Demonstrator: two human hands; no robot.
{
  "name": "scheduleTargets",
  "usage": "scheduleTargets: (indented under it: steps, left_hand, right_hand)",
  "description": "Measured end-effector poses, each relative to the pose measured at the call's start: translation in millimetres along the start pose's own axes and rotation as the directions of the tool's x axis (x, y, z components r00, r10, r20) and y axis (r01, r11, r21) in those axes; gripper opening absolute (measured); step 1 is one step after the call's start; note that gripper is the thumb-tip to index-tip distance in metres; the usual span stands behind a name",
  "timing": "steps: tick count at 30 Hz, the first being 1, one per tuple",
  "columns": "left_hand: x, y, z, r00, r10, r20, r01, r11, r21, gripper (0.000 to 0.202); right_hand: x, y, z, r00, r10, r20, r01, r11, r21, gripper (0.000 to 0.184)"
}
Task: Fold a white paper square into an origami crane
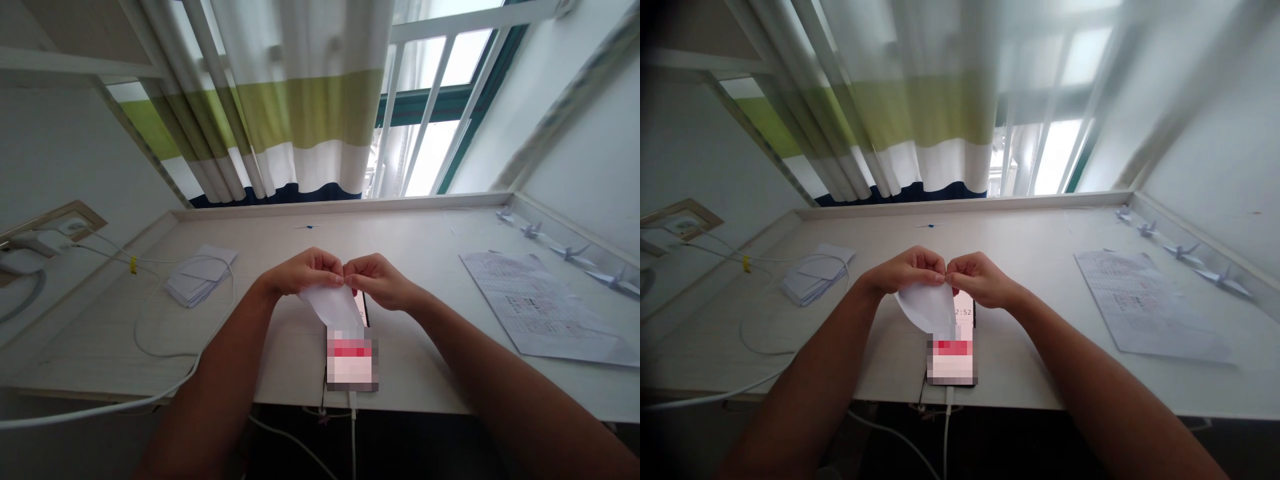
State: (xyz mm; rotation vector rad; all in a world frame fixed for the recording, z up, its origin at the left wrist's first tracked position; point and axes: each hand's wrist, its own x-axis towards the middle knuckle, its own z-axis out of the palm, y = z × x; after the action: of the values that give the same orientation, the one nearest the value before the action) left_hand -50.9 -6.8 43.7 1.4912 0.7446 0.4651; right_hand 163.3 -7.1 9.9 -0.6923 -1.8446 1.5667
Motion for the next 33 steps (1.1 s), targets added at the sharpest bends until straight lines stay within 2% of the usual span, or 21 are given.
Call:
scheduleTargets:
  steps: [4, 9, 17, 28, 33]
  left_hand:
    - [0.2, -0.3, -0.8, 1.000, 0.007, 0.018, -0.007, 1.000, -0.019, 0.023]
    - [1.5, -3.5, -0.8, 1.000, 0.002, -0.024, -0.002, 0.999, -0.034, 0.023]
    - [0.2, -0.5, 0.8, 0.999, 0.025, -0.029, -0.025, 1.000, 0.012, 0.021]
    - [0.1, 0.6, 7.2, 0.994, 0.077, -0.082, -0.079, 0.996, -0.027, 0.022]
    - [0.8, -0.7, 6.3, 0.992, 0.076, -0.103, -0.076, 0.997, -0.003, 0.021]
  right_hand:
    - [0.1, -2.6, 3.0, 1.000, -0.004, -0.007, 0.005, 1.000, 0.017, 0.023]
    - [-0.5, -5.4, 1.7, 1.000, -0.024, -0.016, 0.024, 1.000, -0.013, 0.025]
    - [-2.2, -7.9, 2.7, 0.999, -0.032, -0.024, 0.032, 0.999, -0.025, 0.026]
    - [-1.9, -8.1, 6.8, 0.987, -0.122, -0.100, 0.118, 0.992, -0.039, 0.024]
    - [-1.2, -8.0, 7.2, 0.987, -0.115, -0.116, 0.113, 0.993, -0.024, 0.024]
